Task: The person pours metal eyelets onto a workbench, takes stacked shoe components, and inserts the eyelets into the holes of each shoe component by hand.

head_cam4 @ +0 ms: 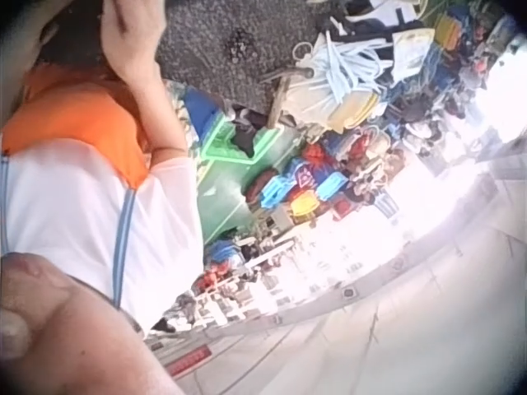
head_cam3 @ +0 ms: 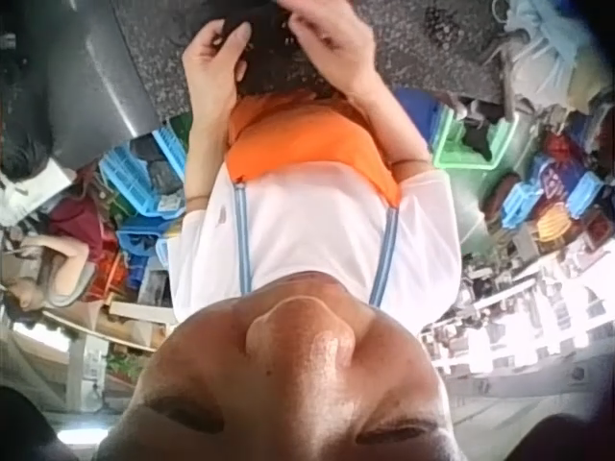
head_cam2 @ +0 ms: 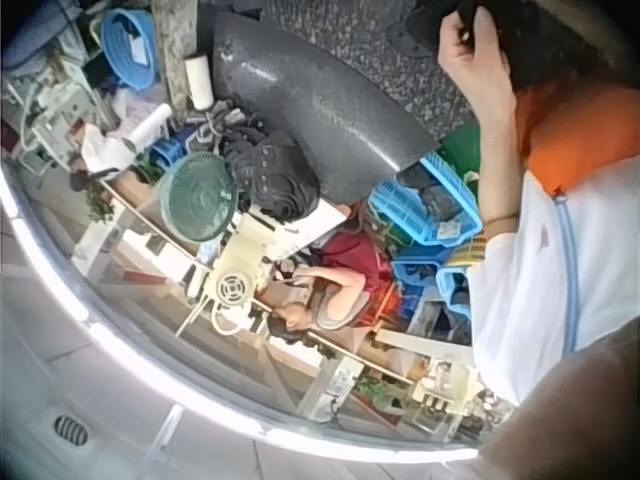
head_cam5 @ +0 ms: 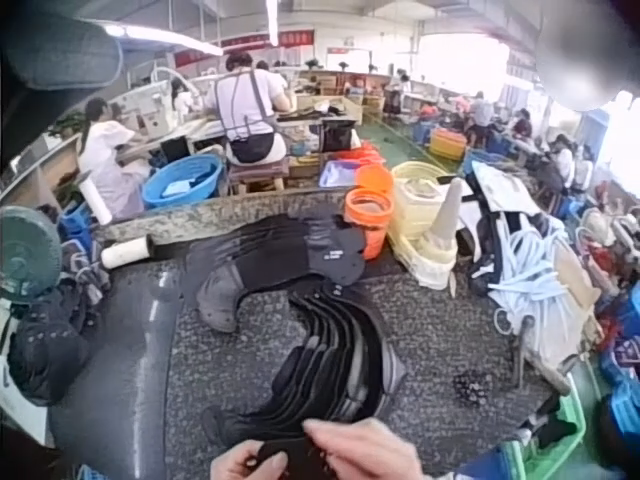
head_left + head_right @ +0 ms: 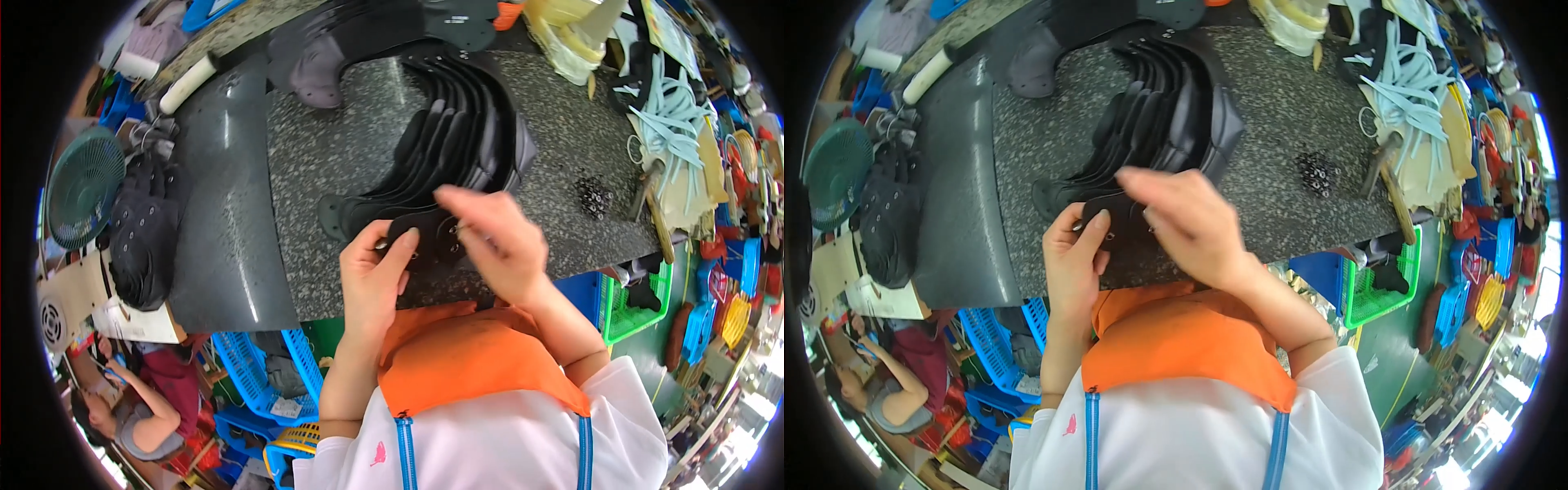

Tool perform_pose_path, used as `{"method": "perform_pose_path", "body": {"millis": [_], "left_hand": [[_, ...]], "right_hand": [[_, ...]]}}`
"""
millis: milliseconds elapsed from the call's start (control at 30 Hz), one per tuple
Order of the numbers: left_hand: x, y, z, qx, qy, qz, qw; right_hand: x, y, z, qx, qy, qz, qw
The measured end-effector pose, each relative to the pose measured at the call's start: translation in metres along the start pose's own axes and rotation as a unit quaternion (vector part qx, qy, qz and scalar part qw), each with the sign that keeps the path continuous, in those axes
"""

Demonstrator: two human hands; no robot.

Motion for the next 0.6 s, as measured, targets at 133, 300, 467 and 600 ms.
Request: {"method": "perform_pose_path", "body": {"millis": [133, 300, 467, 600], "left_hand": [[0.020, -0.002, -0.003, 0.009, 0.200, 0.271, 0.941], [0.030, 0.015, -0.007, 0.035, 0.286, 0.371, 0.882], [0.034, -0.020, -0.019, 0.138, 0.266, 0.469, 0.830], [0.028, -0.017, -0.015, 0.090, 0.231, 0.446, 0.860]], "right_hand": [[0.056, -0.097, -0.006, 0.141, 0.147, -0.243, 0.948], [0.086, -0.108, -0.015, 0.027, 0.093, -0.500, 0.861], [0.071, -0.097, -0.016, 0.141, 0.148, -0.233, 0.951], [0.007, -0.025, -0.005, 0.023, -0.001, -0.071, 0.997]]}}
Point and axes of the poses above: each hand's wrist, its own z-axis towards the middle knuckle, its own y-axis out of the palm, x = y × z, the point moved 8 cm from there along z, towards the middle knuckle, and after that the axes turned 1 degree about -z, right-handed, at the moved point
